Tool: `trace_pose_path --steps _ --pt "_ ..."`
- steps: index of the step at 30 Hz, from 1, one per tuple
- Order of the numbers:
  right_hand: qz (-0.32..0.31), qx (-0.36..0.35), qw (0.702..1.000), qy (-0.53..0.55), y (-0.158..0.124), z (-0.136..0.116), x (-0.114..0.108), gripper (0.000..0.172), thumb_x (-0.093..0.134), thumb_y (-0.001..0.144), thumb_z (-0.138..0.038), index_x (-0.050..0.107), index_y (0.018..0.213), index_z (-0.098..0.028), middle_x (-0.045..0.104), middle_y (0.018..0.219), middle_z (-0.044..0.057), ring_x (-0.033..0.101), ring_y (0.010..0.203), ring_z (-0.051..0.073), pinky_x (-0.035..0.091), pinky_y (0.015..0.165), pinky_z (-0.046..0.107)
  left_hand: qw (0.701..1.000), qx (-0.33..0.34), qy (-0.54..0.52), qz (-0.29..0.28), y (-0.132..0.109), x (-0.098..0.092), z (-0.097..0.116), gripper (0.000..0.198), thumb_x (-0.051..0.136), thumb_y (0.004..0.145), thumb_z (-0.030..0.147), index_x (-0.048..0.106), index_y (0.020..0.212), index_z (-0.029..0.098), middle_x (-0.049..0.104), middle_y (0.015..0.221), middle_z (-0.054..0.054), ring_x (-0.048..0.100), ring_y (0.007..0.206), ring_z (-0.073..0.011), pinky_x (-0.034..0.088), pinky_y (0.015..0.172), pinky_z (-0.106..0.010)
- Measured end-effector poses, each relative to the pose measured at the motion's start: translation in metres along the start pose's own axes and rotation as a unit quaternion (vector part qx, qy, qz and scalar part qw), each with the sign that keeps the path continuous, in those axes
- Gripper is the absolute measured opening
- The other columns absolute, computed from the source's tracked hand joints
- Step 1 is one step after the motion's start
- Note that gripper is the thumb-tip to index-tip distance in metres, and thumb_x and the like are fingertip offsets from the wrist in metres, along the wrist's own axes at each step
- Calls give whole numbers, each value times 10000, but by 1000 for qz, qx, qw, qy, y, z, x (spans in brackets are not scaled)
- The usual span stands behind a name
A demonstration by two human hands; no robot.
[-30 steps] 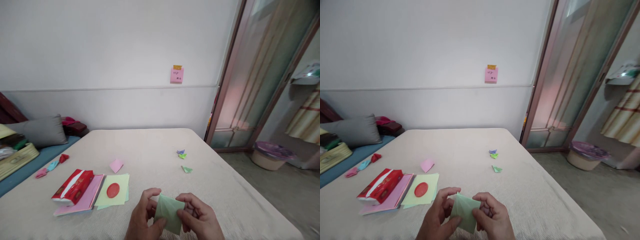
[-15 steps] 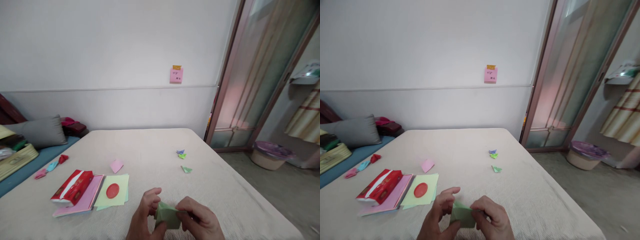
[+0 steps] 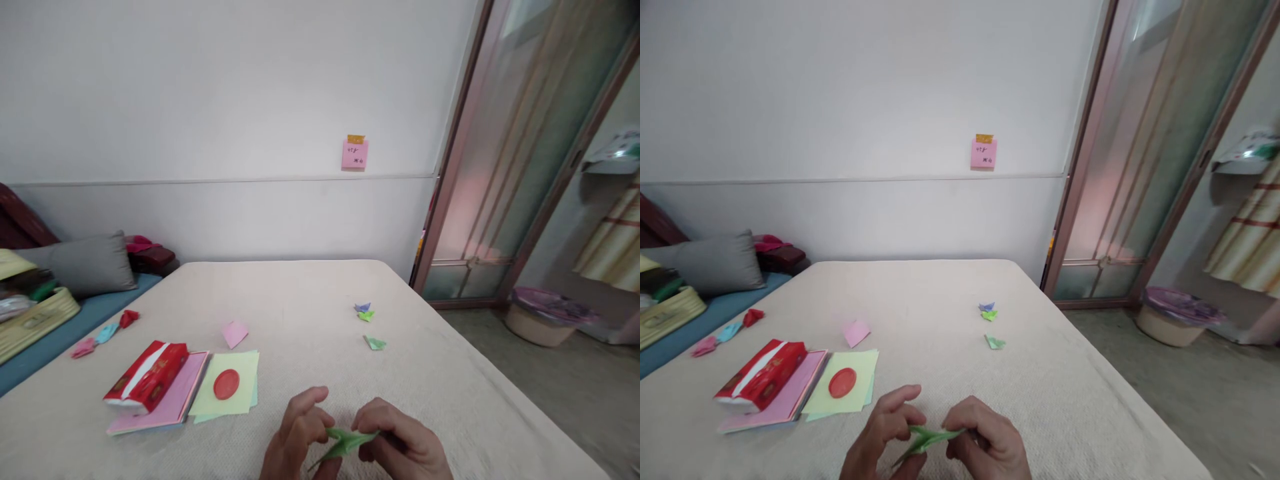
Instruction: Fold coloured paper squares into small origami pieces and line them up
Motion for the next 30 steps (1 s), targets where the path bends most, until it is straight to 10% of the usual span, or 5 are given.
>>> trace_pose_path --steps 11,20,30 --pt "13 70 994 88 -1 12 4 90 645 766 -241 674 688 -208 600 620 -3 537 538 133 381 508 233 997 37 66 16 3 -2 12 234 403 934 219 576 777 220 571 1088 -50 637 754 -92 493 647 -162" --pt "53 -20 997 -54 -2 -11 1 57 613 806 -272 659 832 -292 633 689 -13 518 597 149 397 558 235 1000 -1 -20 -6 2 -4 0 190 456 917 293 598 802 240 576 1108 -35 624 773 -115 475 718 -208" --pt "-17 -94 986 -133 -2 -23 7 431 571 812 -94 554 1112 -403 640 778 -40 554 607 138 443 556 208 991 -75 -105 -47 1 -4 -18 114 517 869 241 614 810 248 616 1060 -41 641 798 -151 476 649 -213"
Point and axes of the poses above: each hand's wrist, its own y-axis towards the middle knuckle, its own x-axis out of the palm, z = x × y, the point moved 6 cm from there along y, towards the middle knuckle
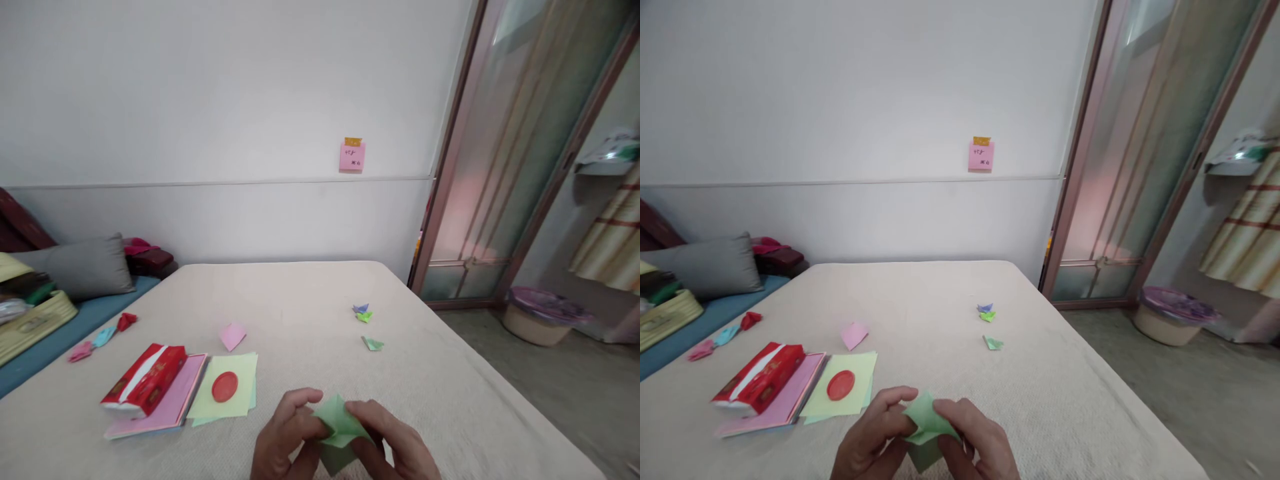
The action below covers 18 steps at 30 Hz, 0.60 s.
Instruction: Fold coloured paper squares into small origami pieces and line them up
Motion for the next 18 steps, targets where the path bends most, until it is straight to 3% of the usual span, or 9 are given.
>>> trace_pose_path --steps 5,9,14,16,18 --pt "-55 24 998 14 3 0 7 288 581 788 -104 621 982 -314 585 730 -26 549 631 149 427 574 230 999 27 38 -16 1 4 5 111 548 840 178 607 783 252 677 773 -9 593 1008 -202 475 786 -242" --pt "-56 59 997 6 1 9 13 213 604 770 -121 708 863 -281 517 657 -31 534 596 140 397 545 223 998 24 46 -24 -2 8 4 122 559 802 126 592 784 242 684 951 -28 613 967 -192 492 741 -226" --pt "-25 61 995 72 2 15 15 144 641 798 -255 756 857 -319 544 652 -12 556 606 153 401 544 233 999 -46 12 0 -4 6 -2 258 567 729 88 573 927 252 624 1120 -43 594 692 -117 470 600 -197" --pt "-14 73 993 90 1 18 13 129 658 787 -286 762 854 -323 550 664 -8 561 611 156 411 553 239 998 -62 -12 -26 -1 8 -2 251 573 721 99 602 919 250 650 979 -19 579 687 -122 455 603 -195" --pt "0 103 990 97 0 22 11 119 657 782 -318 767 828 -310 547 662 -6 552 598 157 408 539 240 989 -125 -50 -64 0 12 -7 195 582 730 124 619 889 230 620 735 22 552 597 -111 422 539 -177"
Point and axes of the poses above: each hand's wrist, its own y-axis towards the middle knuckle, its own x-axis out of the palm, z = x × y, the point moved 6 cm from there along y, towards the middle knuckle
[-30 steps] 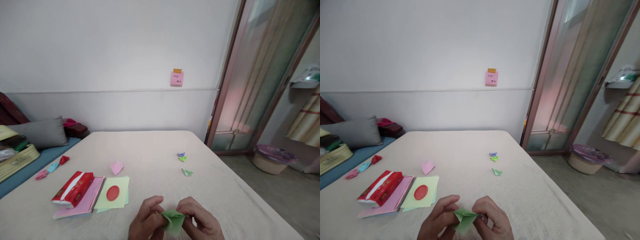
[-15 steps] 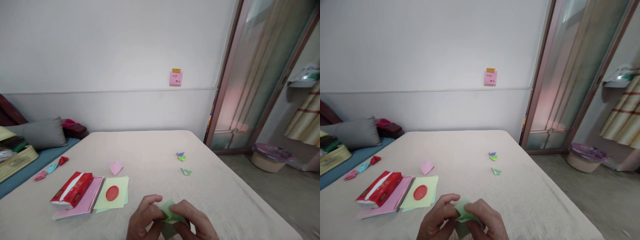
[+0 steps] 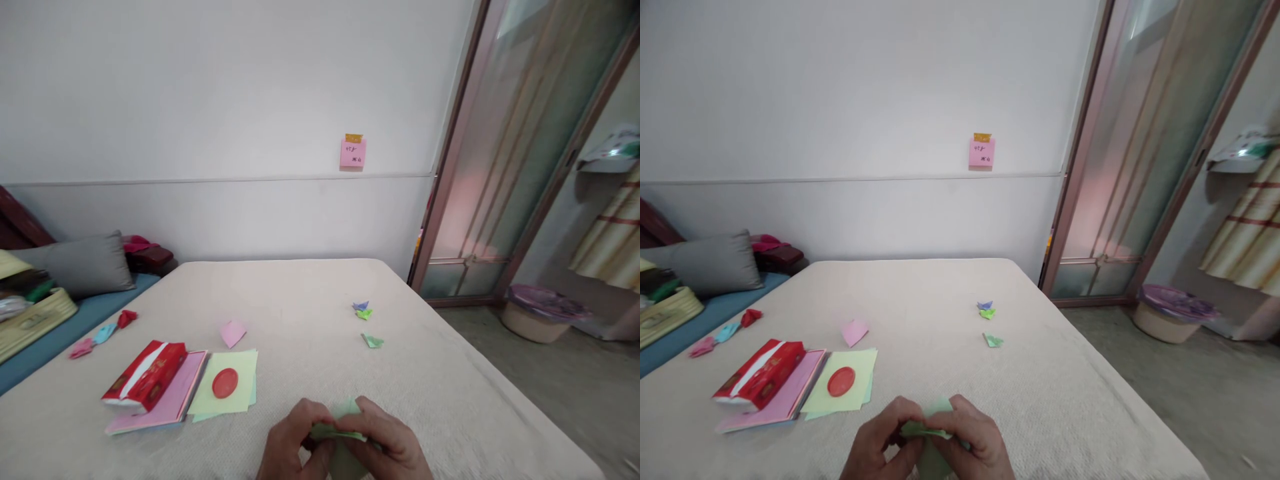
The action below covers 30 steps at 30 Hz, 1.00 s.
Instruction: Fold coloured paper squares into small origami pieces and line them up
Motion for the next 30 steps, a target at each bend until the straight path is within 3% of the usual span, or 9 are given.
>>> trace_pose_path --steps 3,9,14,22,25,30 --pt "-5 44 999 6 0 4 -1 157 628 789 -351 765 794 -275 586 663 14 551 636 183 402 548 253 988 -109 -104 -41 1 5 -10 76 614 761 232 593 822 192 533 576 57 481 471 -83 372 457 -167" --pt "-19 105 991 77 2 10 5 217 620 781 -372 754 733 -208 574 655 17 524 620 175 401 542 258 948 -202 -242 -46 3 6 -16 232 718 704 331 606 777 141 595 557 30 500 474 -84 397 483 -191" --pt "-3 159 976 152 1 18 8 269 654 739 -427 730 694 -172 559 642 8 500 564 150 386 497 241 947 -206 -244 -39 5 5 -15 252 726 695 336 631 788 123 615 533 21 520 467 -88 419 490 -202" --pt "-5 149 981 125 0 20 6 240 648 749 -406 739 715 -187 594 658 23 534 586 164 410 480 235 934 -230 -262 -79 -1 19 -30 295 740 678 369 607 816 145 634 586 18 538 431 -89 437 438 -200" --pt "-16 166 974 156 -1 22 7 212 689 703 -373 725 696 -164 585 605 9 507 538 141 388 465 227 929 -246 -267 -71 -2 19 -32 303 734 683 394 633 813 140 643 573 10 545 432 -93 445 443 -206" --pt "-6 210 959 190 -2 22 4 236 696 679 -289 730 853 -133 580 538 -9 425 429 85 291 393 189 944 -228 -234 -38 3 7 -23 295 717 709 382 711 838 118 689 593 -25 566 478 -107 448 473 -202"
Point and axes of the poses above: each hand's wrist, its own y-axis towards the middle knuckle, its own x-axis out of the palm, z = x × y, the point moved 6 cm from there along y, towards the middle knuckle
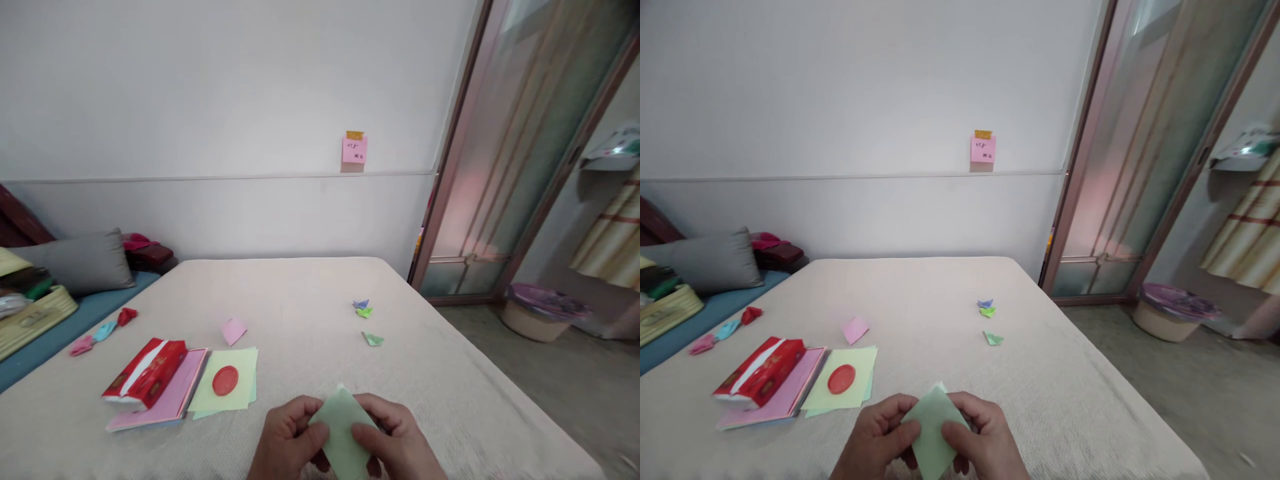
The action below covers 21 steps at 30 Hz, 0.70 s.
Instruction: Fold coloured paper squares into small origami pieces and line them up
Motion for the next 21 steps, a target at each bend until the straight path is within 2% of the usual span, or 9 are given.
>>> trace_pose_path --steps 4,8,11,14,21 --pt "25 -17 1000 -5 0 -5 -4 179 689 690 -261 751 802 -136 566 514 -15 385 411 68 271 388 190 999 34 18 17 -3 -4 12 280 696 735 374 741 895 148 680 580 -9 566 479 -103 448 480 -194" --pt "50 -52 997 30 -2 -12 -6 93 706 656 -205 767 718 -173 586 614 -6 448 436 77 301 403 205 998 52 20 37 -8 -7 17 232 692 735 368 758 851 178 683 611 -5 601 497 -124 469 501 -217" --pt "41 -72 995 63 -4 -17 -4 92 699 640 -162 776 675 -198 551 618 -20 477 433 74 306 419 214 996 66 36 46 -11 -10 20 175 679 742 330 763 797 187 686 598 -9 625 523 -145 481 524 -233" --pt "24 -80 994 73 -6 -19 -2 110 687 646 -143 779 648 -202 515 596 -29 479 443 69 310 434 213 994 82 60 35 -12 -9 24 135 636 759 239 760 729 194 683 589 -8 636 548 -147 481 549 -230" --pt "-4 -85 995 44 -3 -19 -5 138 651 694 -125 763 652 -193 502 619 -31 496 496 73 328 472 210 984 102 147 -10 -13 -4 33 214 539 766 104 735 738 187 679 654 -9 625 645 -154 470 641 -249"
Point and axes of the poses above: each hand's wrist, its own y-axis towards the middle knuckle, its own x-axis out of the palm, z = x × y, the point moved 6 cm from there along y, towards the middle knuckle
